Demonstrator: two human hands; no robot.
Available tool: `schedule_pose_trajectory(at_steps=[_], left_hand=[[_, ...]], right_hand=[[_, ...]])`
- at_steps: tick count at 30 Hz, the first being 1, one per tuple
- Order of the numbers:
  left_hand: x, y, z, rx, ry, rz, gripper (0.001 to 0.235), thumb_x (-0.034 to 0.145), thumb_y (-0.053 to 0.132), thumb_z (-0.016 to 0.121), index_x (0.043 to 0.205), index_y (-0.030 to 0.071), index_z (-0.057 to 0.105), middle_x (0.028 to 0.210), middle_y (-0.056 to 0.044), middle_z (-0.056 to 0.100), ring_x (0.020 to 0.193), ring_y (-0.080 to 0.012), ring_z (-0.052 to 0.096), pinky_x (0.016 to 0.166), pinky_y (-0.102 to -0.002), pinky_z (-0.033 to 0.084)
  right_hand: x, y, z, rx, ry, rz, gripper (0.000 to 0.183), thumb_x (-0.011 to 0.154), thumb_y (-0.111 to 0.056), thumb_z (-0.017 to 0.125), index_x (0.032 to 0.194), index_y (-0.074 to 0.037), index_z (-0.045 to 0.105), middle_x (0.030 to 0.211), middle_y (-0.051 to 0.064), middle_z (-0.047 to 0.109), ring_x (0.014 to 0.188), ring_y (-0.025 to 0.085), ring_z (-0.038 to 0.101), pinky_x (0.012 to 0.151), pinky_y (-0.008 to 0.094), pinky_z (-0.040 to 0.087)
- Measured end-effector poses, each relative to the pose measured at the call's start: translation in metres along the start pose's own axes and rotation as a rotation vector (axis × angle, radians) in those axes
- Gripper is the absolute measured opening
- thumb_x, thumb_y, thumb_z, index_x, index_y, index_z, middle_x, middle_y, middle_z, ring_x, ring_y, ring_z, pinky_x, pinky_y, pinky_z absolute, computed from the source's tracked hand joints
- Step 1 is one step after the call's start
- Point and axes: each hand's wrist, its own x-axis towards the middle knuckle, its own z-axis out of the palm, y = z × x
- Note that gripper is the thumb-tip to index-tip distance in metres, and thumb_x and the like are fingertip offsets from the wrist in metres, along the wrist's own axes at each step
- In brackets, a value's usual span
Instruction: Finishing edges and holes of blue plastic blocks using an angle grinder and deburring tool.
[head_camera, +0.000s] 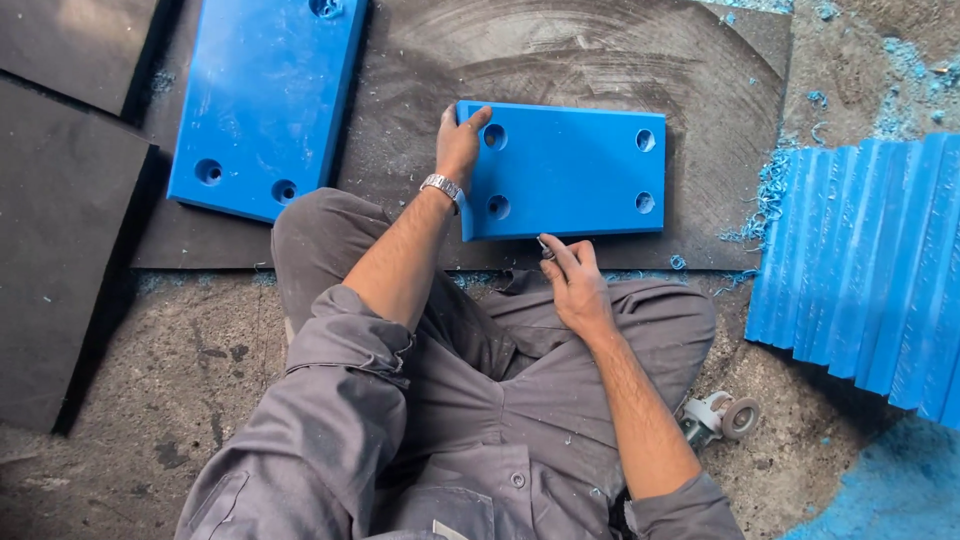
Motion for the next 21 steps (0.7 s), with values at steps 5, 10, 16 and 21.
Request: schedule_pose_trajectory(at_steps=[5,10,16,21], left_hand=[[-0.019,-0.008,-0.006,0.137,0.002,0.453,0.060,0.096,0.032,0.070,0.146,0.005,0.051,0.154,-0.023,0.050,0.141,-0.0329,0.049,0.116,-0.043,0.040],[-0.066,-0.058,-0.023,0.612,0.315,0.213,0.065,0.087,0.027,0.072,0.149,0.021,0.052,0.154,-0.016,0.050,0.139,-0.0353,0.048,0.116,-0.045,0.039],[-0.122,-0.027,-0.037,0.857,0.044,-0.083,0.115,0.071,0.041,0.090,0.160,0.036,0.018,0.138,-0.015,0.045,0.124,-0.0357,0.051,0.102,-0.047,0.048],[-0.116,-0.026,-0.035,1.017,-0.019,-0.023,0.134,0.065,0.042,0.095,0.162,0.041,0.002,0.134,-0.013,0.042,0.118,-0.0299,0.053,0.097,-0.046,0.051]], right_hand=[[0.035,0.025,0.009,-0.089,0.018,-0.027,0.040,0.097,-0.021,0.066,0.136,-0.008,0.062,0.110,0.017,0.061,0.095,0.036,0.065,0.082,0.045,0.054],[0.072,0.008,0.009,-0.223,-0.096,-0.113,0.042,0.097,-0.022,0.066,0.136,-0.005,0.062,0.111,0.019,0.063,0.096,0.040,0.065,0.081,0.048,0.054],[0.121,0.001,0.027,-0.652,-0.333,-0.231,0.033,0.096,-0.031,0.065,0.124,-0.014,0.070,0.102,0.012,0.069,0.090,0.036,0.068,0.072,0.050,0.056],[0.147,-0.029,0.023,-0.786,-0.415,-0.380,0.023,0.089,-0.028,0.068,0.106,-0.015,0.076,0.094,0.008,0.071,0.083,0.031,0.071,0.066,0.048,0.057]])
